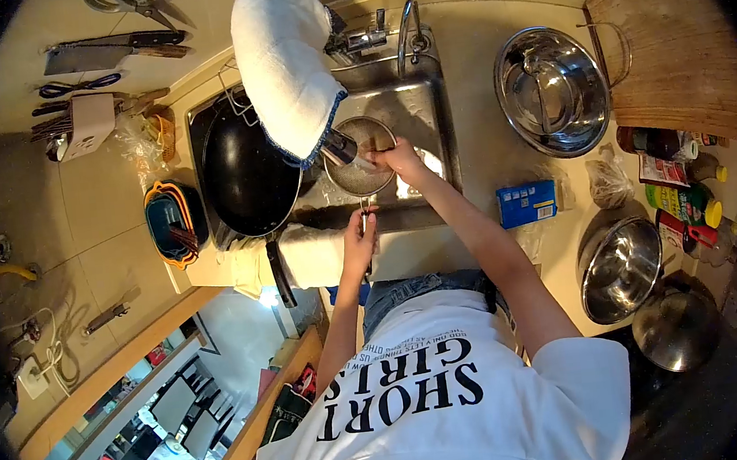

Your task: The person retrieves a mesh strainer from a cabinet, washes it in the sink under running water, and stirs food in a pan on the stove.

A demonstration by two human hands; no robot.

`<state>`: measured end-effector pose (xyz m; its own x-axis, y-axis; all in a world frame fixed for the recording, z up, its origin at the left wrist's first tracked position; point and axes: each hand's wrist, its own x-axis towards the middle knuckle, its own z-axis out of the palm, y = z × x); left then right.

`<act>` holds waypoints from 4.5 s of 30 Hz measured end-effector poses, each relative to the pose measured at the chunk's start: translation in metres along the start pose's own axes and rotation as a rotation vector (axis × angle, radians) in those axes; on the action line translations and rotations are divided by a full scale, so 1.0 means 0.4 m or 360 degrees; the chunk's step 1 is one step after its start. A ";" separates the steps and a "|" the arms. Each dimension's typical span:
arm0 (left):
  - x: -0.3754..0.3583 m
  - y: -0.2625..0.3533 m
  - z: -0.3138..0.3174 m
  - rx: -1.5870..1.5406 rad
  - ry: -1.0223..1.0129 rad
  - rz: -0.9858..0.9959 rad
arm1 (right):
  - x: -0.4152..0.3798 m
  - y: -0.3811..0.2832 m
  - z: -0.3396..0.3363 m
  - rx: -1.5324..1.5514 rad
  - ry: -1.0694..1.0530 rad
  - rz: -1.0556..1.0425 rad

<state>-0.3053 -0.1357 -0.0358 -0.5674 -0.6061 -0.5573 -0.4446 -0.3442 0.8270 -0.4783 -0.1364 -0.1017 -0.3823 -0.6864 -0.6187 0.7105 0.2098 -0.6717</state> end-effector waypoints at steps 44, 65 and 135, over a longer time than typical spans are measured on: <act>0.288 0.058 -0.043 -0.1122 0.0001 -0.0321 | -0.012 -0.040 -0.029 0.0630 -0.0338 0.0244; 0.168 0.086 0.011 -0.0783 0.0373 -0.0435 | -0.084 -0.093 0.022 -0.2194 0.0146 -0.1614; 0.219 0.046 -0.007 -0.0173 0.0365 0.0059 | -0.053 -0.092 -0.014 -0.1721 0.0206 -0.0842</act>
<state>-0.3614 -0.1972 -0.0692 -0.4046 -0.7621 -0.5054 -0.3421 -0.3864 0.8565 -0.4997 -0.1255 -0.0661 -0.5764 -0.8015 -0.1594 -0.3889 0.4406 -0.8091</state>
